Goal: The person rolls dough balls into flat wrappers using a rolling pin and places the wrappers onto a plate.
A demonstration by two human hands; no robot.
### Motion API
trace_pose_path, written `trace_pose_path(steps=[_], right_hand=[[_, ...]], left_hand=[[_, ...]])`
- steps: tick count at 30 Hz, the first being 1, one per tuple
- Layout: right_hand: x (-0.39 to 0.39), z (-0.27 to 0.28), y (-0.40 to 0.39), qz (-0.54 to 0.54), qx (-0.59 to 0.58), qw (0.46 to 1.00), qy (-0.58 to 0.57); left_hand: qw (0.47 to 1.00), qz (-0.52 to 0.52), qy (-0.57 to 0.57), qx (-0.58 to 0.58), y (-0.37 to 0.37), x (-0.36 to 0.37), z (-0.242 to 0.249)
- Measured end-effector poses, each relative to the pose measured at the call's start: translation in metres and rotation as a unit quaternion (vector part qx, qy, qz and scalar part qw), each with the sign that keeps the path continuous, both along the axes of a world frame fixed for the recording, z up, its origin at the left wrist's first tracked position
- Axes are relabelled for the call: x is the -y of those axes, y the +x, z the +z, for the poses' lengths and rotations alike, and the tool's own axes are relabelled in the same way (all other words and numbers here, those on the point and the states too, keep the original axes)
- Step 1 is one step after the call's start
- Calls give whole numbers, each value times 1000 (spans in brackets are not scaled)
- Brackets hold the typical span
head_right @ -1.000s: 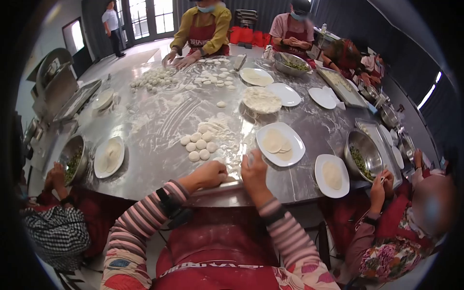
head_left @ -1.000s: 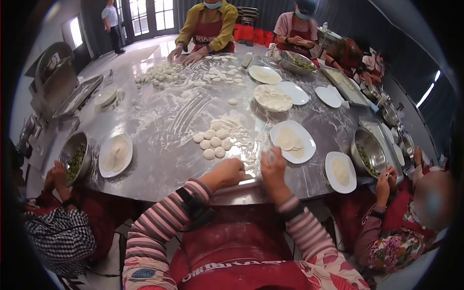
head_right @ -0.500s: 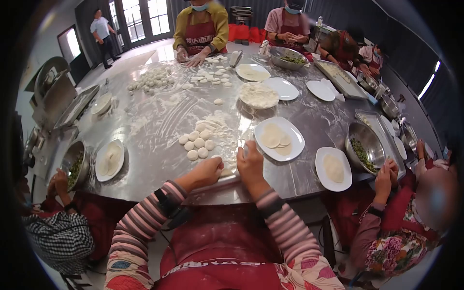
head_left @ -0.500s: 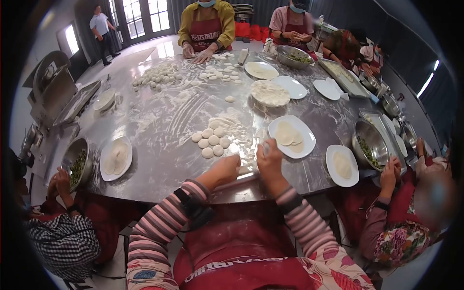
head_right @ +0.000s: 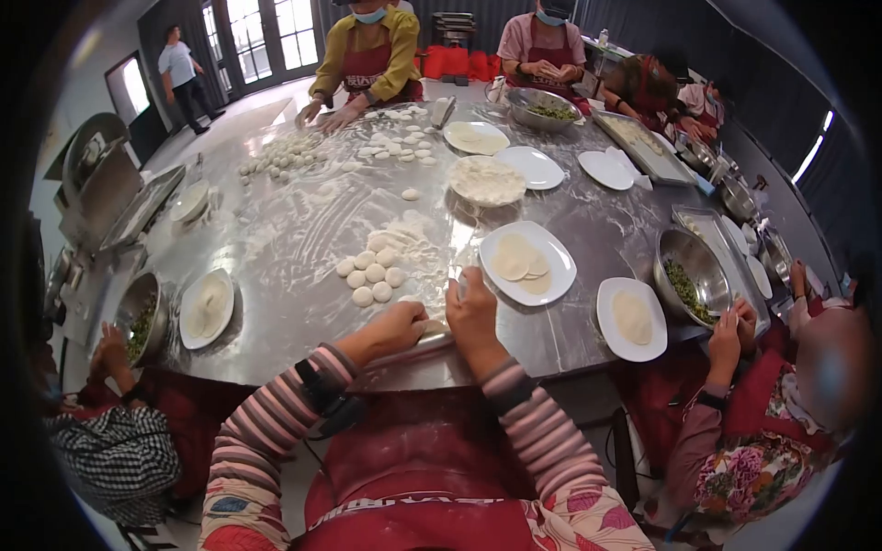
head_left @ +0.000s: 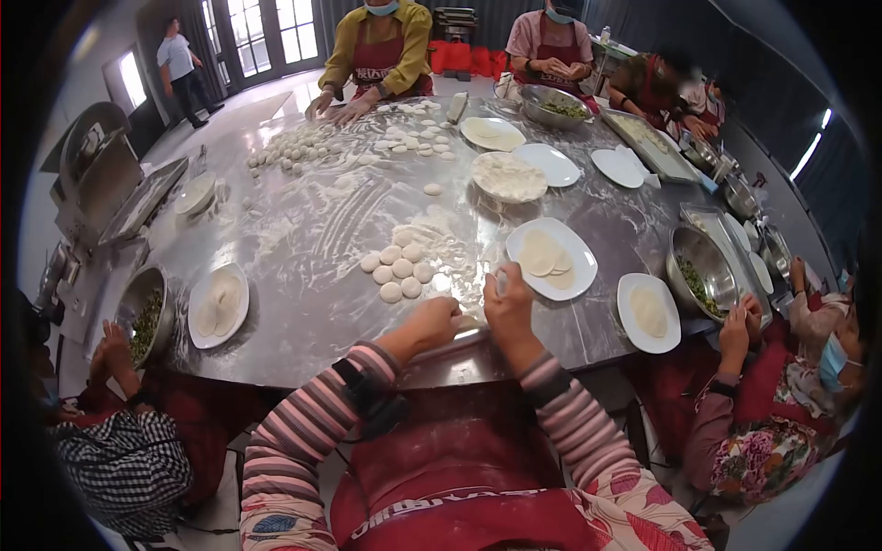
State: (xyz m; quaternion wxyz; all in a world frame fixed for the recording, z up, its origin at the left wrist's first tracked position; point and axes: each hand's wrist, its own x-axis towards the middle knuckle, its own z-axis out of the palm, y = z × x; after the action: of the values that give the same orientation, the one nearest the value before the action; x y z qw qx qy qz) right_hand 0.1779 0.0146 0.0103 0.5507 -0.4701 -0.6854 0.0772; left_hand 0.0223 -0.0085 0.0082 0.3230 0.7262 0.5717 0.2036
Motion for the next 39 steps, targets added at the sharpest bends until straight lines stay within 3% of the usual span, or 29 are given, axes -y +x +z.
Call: trace_pose_path(steps=[5,8,12,14,18,23,24,26,29,30,32,36,39], right_hand=[[33,-8,19,-15,20,999,30],[72,-6,29,5,-62,996,-59],[22,-2,12,-13,2,1000,20],[-2,-2,0,9,-11,1000,3],[20,-4,11,1,22,999,25],[71,-12,28,-10,-67,995,-69],[63,-12,23,-12,-73,994,-75],[19,-3,10,-7,-1,999,33],[-8,3,-6,4,-5,1000,25],[-4,6,-2,-10,-15,999,35],[16,1,8,14,-39,998,-52],[58,-16,32,16,21,999,48],[81,1,36,43,-57,997,-11]], left_hand=[[997,-68,-1,-31,2,-12,-5],[998,-39,-50,2,-5,3,8],[998,-61,-23,12,-7,8,-6],[1000,-14,16,13,-1,0,-6],[997,-70,-1,-16,-3,-13,-14],[998,-29,-58,26,-20,6,0],[998,-46,-34,37,-22,10,-1],[997,-71,-7,40,-22,12,0],[999,-19,-34,32,-24,-1,-6],[998,-29,-39,37,-25,1,-3],[995,-43,-69,52,-21,10,6],[979,-85,-112,145,-15,4,-1],[978,-111,-80,155,14,-22,13]])
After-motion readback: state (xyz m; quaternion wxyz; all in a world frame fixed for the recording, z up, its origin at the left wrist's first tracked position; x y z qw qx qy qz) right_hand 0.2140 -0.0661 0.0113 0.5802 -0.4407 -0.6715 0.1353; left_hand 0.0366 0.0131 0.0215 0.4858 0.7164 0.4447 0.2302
